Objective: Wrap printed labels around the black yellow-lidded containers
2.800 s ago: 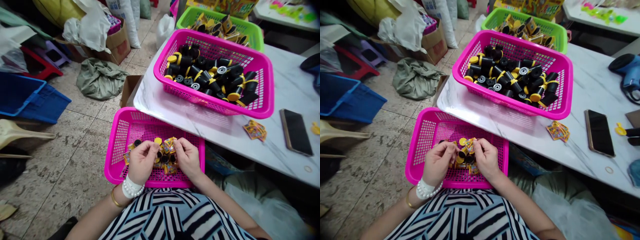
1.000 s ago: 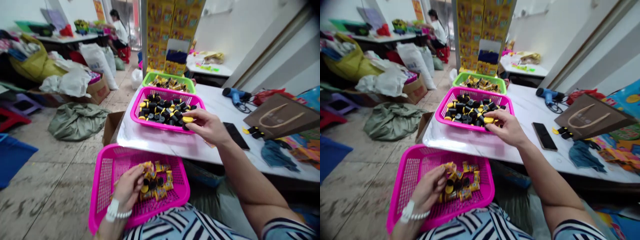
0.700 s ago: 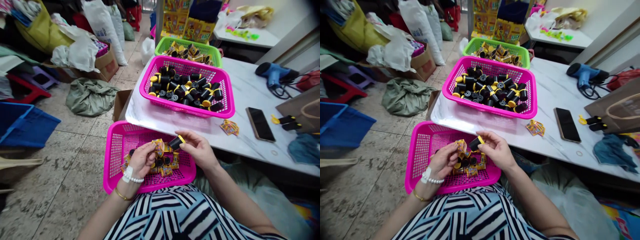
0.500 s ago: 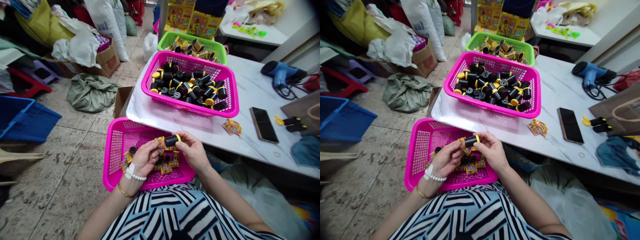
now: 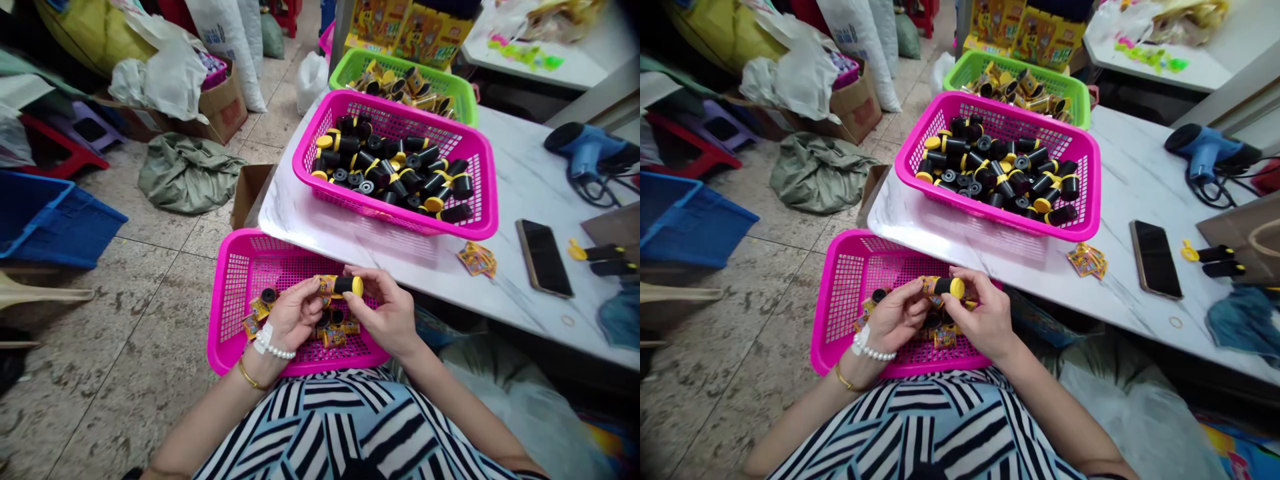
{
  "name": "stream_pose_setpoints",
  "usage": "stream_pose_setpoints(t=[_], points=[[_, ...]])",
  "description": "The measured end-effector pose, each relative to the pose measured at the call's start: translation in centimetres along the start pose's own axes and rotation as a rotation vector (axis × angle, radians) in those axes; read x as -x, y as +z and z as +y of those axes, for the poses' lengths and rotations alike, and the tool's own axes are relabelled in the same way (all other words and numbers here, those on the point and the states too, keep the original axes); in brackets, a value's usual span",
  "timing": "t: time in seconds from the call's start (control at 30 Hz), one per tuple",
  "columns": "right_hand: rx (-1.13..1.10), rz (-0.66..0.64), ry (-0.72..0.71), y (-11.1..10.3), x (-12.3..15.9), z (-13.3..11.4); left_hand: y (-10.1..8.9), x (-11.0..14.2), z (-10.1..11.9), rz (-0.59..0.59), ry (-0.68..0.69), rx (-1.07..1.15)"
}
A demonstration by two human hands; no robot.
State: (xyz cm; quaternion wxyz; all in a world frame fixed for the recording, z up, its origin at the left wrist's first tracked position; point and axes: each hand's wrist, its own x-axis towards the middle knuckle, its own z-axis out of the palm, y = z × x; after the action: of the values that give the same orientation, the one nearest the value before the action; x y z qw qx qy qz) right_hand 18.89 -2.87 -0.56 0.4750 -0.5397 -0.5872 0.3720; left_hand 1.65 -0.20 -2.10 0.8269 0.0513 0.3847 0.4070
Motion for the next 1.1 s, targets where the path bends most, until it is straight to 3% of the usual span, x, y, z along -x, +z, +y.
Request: stream_pose_setpoints(t=[0.2, 0.33, 0.63, 0.73, 0.87, 1.1], points=[[-0.224, -0.062, 0.077, 0.8, -0.2, 1.1, 0.1, 0.9, 0.0, 0.045, 0.114, -0.154], [-0.214, -0.022, 0.053, 0.6, 0.2, 1.6, 0.1, 1.5, 0.0, 0.040, 0.117, -0.181], [-0.481, -0.169, 0.131, 0.2, -0.1, 1.5, 0.4, 1.2, -0.3, 0.020, 0.121, -0.181], [-0.435, -0.104, 0.119, 0.0, 0.0, 1.4, 0.1, 1.3, -0.4, 0.024, 0.113, -0.207], [-0.336, -0.042, 0.064, -0.6, 0.3, 1.3, -0.3, 1.8, -0.2, 0.088, 0.238, -0.281], [-0.058, -0.147, -0.164, -1.8, 0.6, 0.7, -0.9, 2.0, 0.5, -0.155, 0.149, -0.494]])
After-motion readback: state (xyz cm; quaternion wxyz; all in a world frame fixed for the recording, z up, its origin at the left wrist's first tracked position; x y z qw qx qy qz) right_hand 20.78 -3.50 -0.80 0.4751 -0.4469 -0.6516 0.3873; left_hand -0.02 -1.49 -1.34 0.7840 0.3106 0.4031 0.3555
